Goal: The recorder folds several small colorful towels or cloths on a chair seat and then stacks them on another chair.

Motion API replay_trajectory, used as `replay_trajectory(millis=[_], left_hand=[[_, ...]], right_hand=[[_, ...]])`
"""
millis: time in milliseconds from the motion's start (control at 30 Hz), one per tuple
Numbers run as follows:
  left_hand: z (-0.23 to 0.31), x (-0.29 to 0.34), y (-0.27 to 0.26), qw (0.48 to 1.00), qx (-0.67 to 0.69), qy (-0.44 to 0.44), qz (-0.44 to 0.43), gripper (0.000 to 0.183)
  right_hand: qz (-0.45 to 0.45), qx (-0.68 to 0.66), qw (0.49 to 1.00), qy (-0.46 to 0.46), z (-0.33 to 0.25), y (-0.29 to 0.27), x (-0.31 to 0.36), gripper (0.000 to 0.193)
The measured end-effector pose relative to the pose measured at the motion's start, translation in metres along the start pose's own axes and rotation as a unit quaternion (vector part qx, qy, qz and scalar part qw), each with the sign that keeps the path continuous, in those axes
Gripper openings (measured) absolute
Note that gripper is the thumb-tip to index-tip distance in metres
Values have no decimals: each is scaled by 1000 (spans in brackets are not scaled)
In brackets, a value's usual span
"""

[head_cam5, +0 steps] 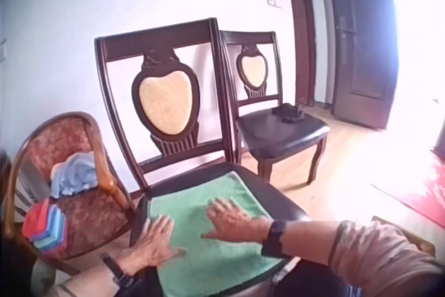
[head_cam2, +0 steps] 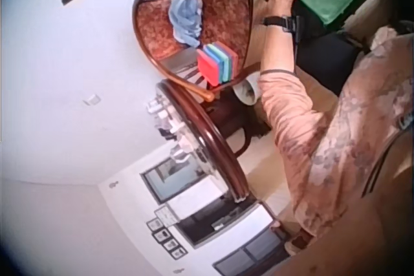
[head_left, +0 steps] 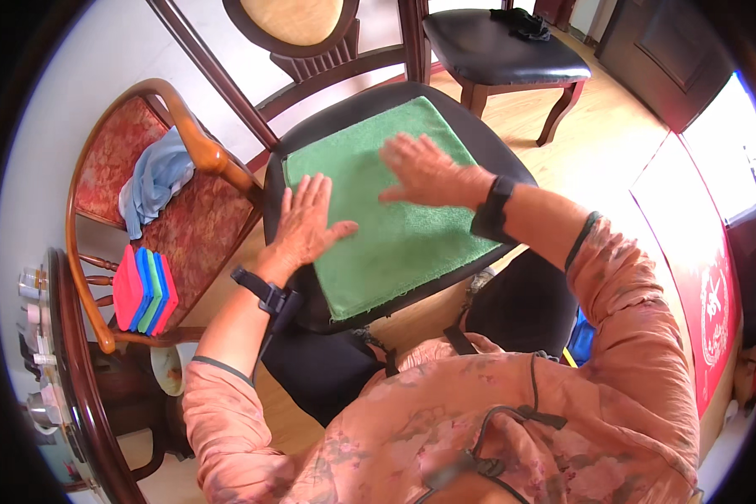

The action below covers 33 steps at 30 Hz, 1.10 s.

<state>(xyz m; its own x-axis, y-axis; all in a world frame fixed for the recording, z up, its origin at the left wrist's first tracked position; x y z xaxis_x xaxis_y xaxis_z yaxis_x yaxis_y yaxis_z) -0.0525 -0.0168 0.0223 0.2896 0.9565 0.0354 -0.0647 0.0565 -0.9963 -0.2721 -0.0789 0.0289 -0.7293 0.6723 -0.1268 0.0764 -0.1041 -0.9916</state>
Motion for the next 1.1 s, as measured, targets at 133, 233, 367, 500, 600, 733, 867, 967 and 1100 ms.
replay_trajectory(millis=[133, 233, 367, 500, 600, 733, 867, 967, 1100], left_hand=[[15, 5, 4, 999, 8, 34, 8, 98], [14, 5, 7, 999, 5, 31, 12, 98], [9, 9, 8, 1000, 1, 12, 8, 99], [-1, 16, 15, 998, 1, 32, 56, 101], [-5, 18, 16, 998, -5, 19, 66, 102], [-8, 21, 17, 999, 1, -1, 49, 102], [-3, 29, 15, 998, 18, -10, 60, 101], [10, 48, 10, 997, 26, -3, 73, 99], [57, 55, 11, 994, 26, 56, 88, 97]], right_hand=[[-62, -48, 997, -22, -27, 0, 11, 85], [-77, -50, 996, -17, -10, 1, 17, 86], [-71, -33, 995, 55, 30, 5, 32, 87], [-89, -28, 987, 130, 73, 10, 63, 92], [-66, -50, 986, 142, 80, 19, 72, 89], [-46, -44, 987, 147, 78, 17, 72, 86], [18, -66, 984, 163, 87, 11, 79, 79], [109, -32, 981, 158, 58, 2, 82, 78], [123, -63, 989, 53, -26, -7, 74, 74]])
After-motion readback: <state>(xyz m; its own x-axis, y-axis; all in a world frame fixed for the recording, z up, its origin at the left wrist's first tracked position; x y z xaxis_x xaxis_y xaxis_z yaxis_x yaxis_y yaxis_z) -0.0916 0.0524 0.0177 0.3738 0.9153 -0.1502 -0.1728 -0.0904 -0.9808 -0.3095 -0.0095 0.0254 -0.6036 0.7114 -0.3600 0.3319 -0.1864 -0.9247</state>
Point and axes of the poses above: each hand's wrist, its own x-axis away from the middle knuckle, its own y-axis out of the palm, z = x × y, the point moved 4 cm from there along -x, towards the middle knuckle, and after that the axes turned 5 degrees about x, right-handed, at the moved point
